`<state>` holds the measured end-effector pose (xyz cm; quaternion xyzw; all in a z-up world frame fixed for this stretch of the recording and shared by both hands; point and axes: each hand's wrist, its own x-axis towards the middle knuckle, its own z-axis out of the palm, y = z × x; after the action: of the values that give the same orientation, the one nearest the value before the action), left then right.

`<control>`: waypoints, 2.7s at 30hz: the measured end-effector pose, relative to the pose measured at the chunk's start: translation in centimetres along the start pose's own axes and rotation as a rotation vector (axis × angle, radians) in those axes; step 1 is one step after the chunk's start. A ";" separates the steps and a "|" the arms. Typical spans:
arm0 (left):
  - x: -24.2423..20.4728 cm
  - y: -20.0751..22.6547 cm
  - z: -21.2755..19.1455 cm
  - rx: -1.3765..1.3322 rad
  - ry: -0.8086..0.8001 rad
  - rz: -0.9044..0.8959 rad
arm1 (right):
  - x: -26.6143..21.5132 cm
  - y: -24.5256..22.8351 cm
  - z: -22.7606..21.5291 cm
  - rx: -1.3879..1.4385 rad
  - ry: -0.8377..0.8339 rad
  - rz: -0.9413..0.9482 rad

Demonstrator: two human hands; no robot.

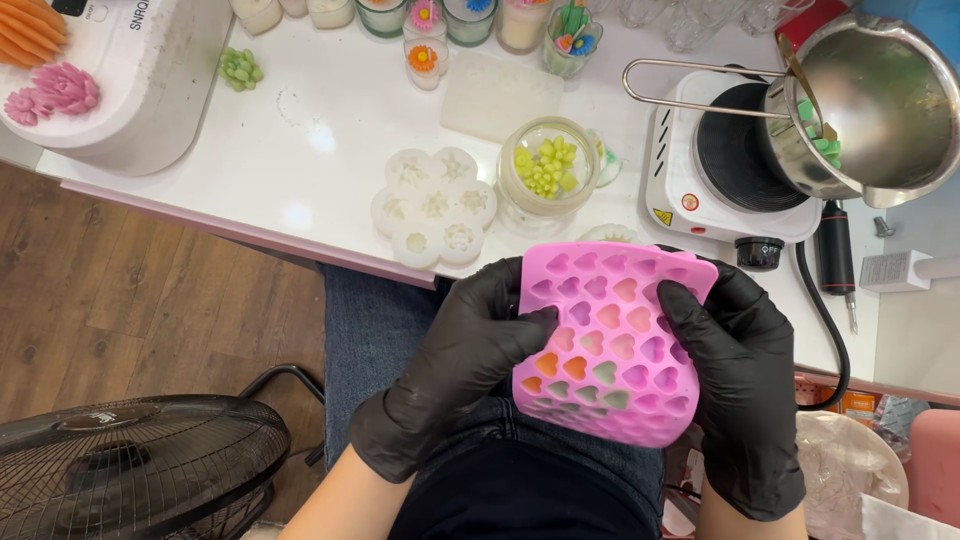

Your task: Removing small heart-shaped wax pieces from a silicone mold during a candle making process.

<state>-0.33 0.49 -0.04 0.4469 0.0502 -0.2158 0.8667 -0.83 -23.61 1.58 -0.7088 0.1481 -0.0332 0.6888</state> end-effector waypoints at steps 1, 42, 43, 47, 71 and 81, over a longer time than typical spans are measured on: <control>0.1 -0.4 -0.2 0.000 0.001 -0.001 | -0.2 -0.5 0.4 0.000 -0.001 0.001; -1.5 -0.5 0.8 -0.142 0.324 0.343 | -3.9 -4.9 7.9 -0.549 -0.265 -0.633; -1.6 -0.3 0.6 -0.144 0.325 0.348 | -3.9 -5.2 8.2 -0.549 -0.269 -0.638; -2.3 0.5 -0.4 -0.165 0.337 0.384 | -3.7 -5.9 10.2 -0.708 -0.217 -0.662; -11.8 10.6 -17.3 -0.348 0.672 0.694 | -2.1 -6.4 37.6 -0.063 -0.920 0.040; -12.4 10.0 -21.7 -0.495 0.799 0.735 | 4.9 -4.9 47.1 -0.376 -0.755 -0.741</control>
<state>-5.05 26.90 -1.98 0.2661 0.2631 0.3013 0.8770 16.46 20.70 3.37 -0.7868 -0.3641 0.0100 0.4983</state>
